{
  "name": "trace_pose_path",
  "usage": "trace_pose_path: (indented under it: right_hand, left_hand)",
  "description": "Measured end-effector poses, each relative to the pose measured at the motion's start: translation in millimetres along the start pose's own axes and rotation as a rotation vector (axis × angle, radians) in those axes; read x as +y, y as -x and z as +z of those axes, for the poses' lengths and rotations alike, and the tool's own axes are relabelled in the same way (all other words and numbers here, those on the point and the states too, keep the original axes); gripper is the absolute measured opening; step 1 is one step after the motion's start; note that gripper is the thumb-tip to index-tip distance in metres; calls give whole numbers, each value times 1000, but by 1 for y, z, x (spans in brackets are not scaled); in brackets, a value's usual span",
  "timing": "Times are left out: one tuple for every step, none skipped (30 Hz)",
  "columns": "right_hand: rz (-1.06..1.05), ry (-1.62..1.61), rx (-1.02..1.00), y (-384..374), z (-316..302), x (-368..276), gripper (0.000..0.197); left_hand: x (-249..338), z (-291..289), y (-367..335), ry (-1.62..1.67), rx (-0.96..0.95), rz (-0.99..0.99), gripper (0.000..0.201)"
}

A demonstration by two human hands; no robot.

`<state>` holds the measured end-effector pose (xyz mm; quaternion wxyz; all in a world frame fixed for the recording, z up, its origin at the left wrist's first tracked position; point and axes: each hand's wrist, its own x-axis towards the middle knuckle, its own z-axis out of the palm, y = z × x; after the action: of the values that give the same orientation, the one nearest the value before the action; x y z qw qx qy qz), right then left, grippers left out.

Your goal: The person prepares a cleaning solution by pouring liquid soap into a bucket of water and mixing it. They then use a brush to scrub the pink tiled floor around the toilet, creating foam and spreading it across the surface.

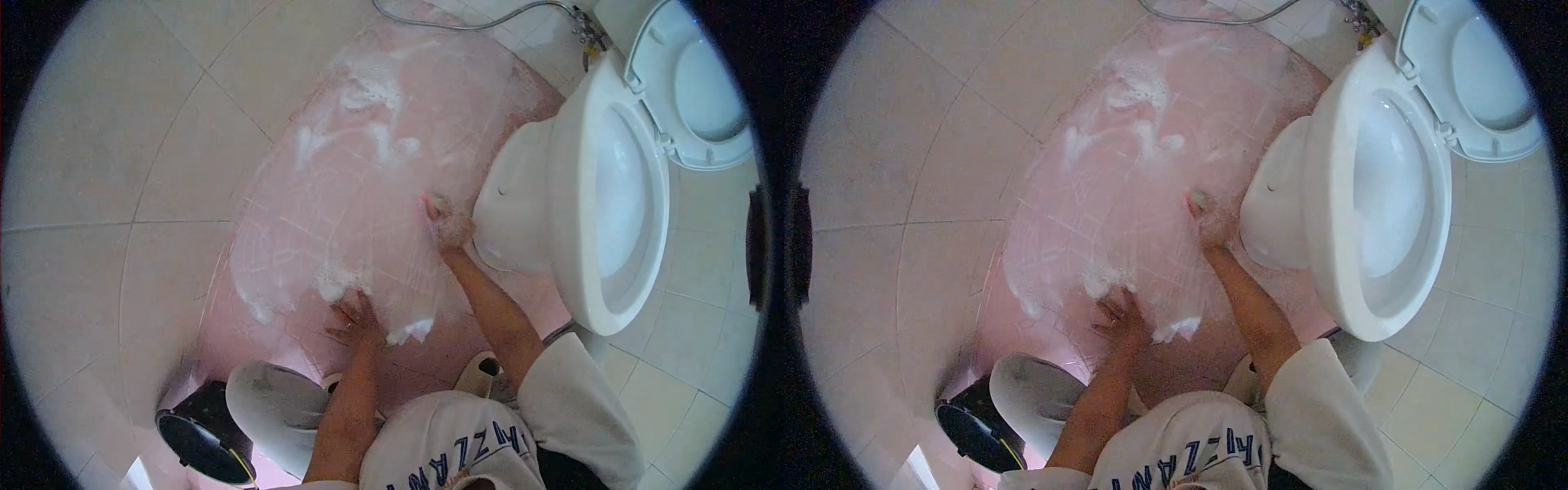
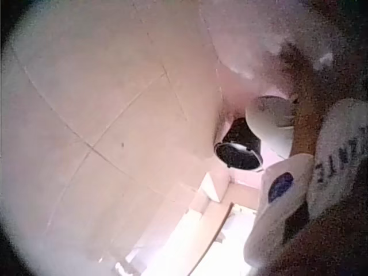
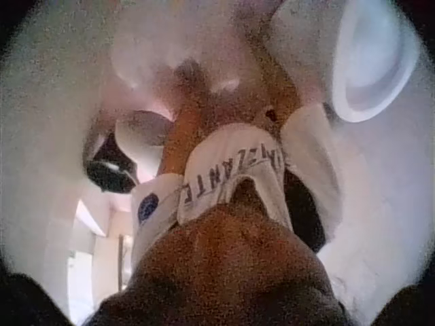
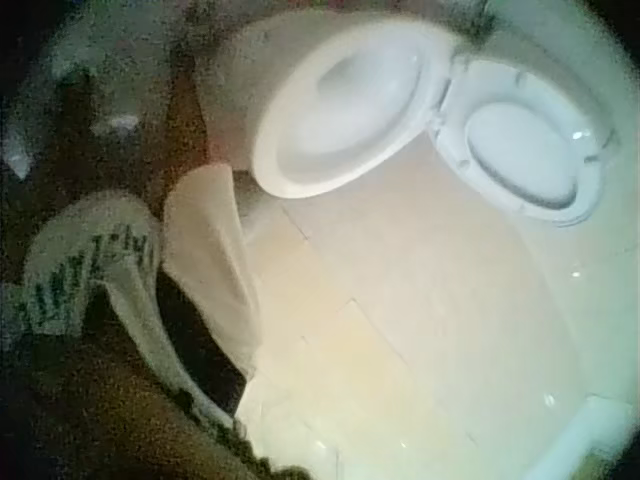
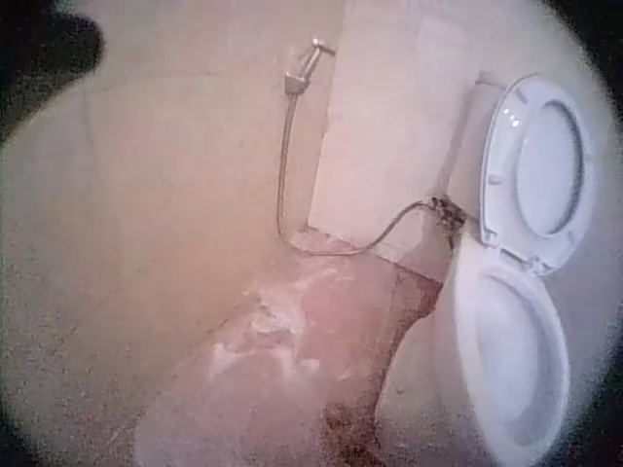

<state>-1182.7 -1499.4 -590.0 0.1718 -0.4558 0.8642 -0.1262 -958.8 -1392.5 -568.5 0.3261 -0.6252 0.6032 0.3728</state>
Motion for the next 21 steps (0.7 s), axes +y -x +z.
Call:
trace_pose_path:
  right_hand:
    - [45,-59,55,-4,-1,-1,51]
    - [3,-169,-55,19,6,-5,47]
    - [-42,-277,-167,59,15,-6,45]
    - [-224,41,-304,90,32,15,47]
    - [-472,170,-585,118,40,42,43]
    - [-529,124,-409,166,54,72,45]
    - [-532,38,-358,177,54,77,48]
    - [-544,-50,-311,185,45,67,50]
    - [-488,-173,-385,170,37,62,52]
    - [-425,-295,-465,148,26,48,54]
    - [-284,-197,-396,121,28,69,52]
    - [-130,-91,-305,86,31,113,50]
    - [-82,-16,-160,60,24,81,49]
    - [-15,60,-12,34,9,46,48]
    - [60,119,129,7,-8,10,46]
    - [136,117,203,-17,-11,8,47]
    - [137,92,188,-16,-8,13,47]
    - [100,62,127,-6,-6,18,47]
    - [32,25,24,17,7,21,48]
    - [-60,4,-102,49,21,26,48]
    - [-170,3,-230,88,32,32,49]
  left_hand:
    - [3,-4,1,-34,-17,-44,90]
    - [-3,1,-1,-39,7,-53,92]
    - [-13,9,-4,-40,31,-64,93]
    - [-9,12,-4,-54,55,-41,95]
    - [-5,5,-2,-21,6,-47,96]
    - [2,-10,5,14,-42,-51,97]
    - [4,-18,8,55,-86,-72,98]
    - [-1,-14,6,20,-64,-71,98]
    - [-7,-8,3,-14,-42,-73,98]
    - [-15,-3,4,-49,-27,-79,98]
    - [-8,-5,7,-46,-40,-59,98]
    - [9,-14,9,-49,-47,-16,99]
    - [2,-13,6,-29,-56,-49,100]
    - [-4,-9,2,-31,-39,-74,101]
    - [-9,-3,-2,-32,-21,-95,102]
    - [-4,-5,-1,-44,-3,-90,103]
    - [1,-8,2,-34,-17,-68,102]
    - [6,-9,6,-26,-30,-45,102]
    - [5,-15,8,-18,-43,-39,101]
    - [3,-18,9,-18,-51,-38,101]
    - [0,-20,9,-17,-63,-37,100]
